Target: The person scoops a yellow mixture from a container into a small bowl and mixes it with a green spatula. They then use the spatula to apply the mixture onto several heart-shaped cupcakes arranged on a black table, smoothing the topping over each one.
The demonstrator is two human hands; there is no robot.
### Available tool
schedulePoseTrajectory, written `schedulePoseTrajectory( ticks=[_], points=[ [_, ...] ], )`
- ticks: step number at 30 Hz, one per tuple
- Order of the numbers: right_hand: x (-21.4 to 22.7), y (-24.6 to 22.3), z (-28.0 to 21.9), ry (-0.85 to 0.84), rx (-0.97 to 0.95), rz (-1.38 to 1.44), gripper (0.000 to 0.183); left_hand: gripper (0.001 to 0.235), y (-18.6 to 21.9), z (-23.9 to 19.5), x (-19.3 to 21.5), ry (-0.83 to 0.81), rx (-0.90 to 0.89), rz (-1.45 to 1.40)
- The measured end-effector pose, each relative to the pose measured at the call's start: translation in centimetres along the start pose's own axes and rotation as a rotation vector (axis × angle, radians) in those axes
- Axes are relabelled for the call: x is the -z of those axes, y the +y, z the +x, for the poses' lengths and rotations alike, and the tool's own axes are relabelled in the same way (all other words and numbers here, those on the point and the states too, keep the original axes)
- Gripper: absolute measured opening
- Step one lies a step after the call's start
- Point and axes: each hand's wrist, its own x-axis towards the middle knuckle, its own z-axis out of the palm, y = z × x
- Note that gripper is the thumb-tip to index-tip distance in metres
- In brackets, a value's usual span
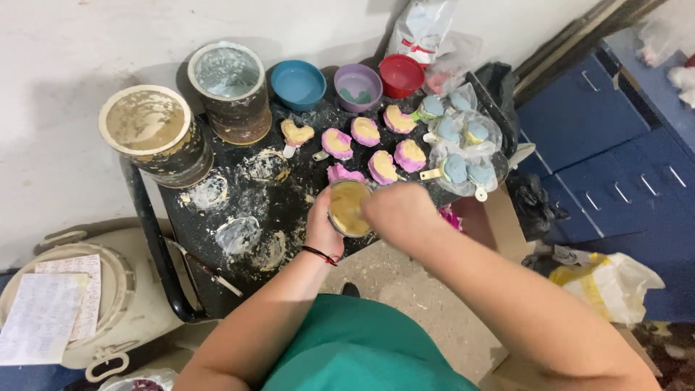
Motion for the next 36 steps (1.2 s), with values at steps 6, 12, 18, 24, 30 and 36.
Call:
schedulePoseTrajectory(
  ticks=[6, 12, 18, 24, 30, 36],
  points=[
    [-4.6, -0.6, -1.9, 0.061, 0.004, 0.023, 0.025, 0.049, 0.6, 0.3, 1.6, 0.009, -0.013, 0.018],
    [-3.8, 2.1, -1.4, -0.006, -0.064, 0.013, 0.029, 0.046, 1.3, -2.2, -0.9, 0.008, 0.010, 0.022],
    [-0.9, 1.8, 0.1, 0.136, -0.029, -0.047, 0.024, 0.046, 0.1, -1.5, -1.1, 0.006, 0.037, -0.009],
    [-2.3, 0.0, -1.7, -0.090, -0.040, 0.014, 0.030, 0.050, -0.9, 0.6, 1.1, 0.022, 0.023, 0.018],
    [-3.8, -0.5, -2.4, 0.013, -0.045, 0.022, 0.027, 0.048, 0.5, -0.1, 0.9, 0.049, -0.023, 0.054],
    [-5.7, 2.9, -1.8, 0.100, -0.098, 0.062, 0.021, 0.049, 1.1, -2.0, -1.2, 0.015, -0.012, 0.074]
  ],
)
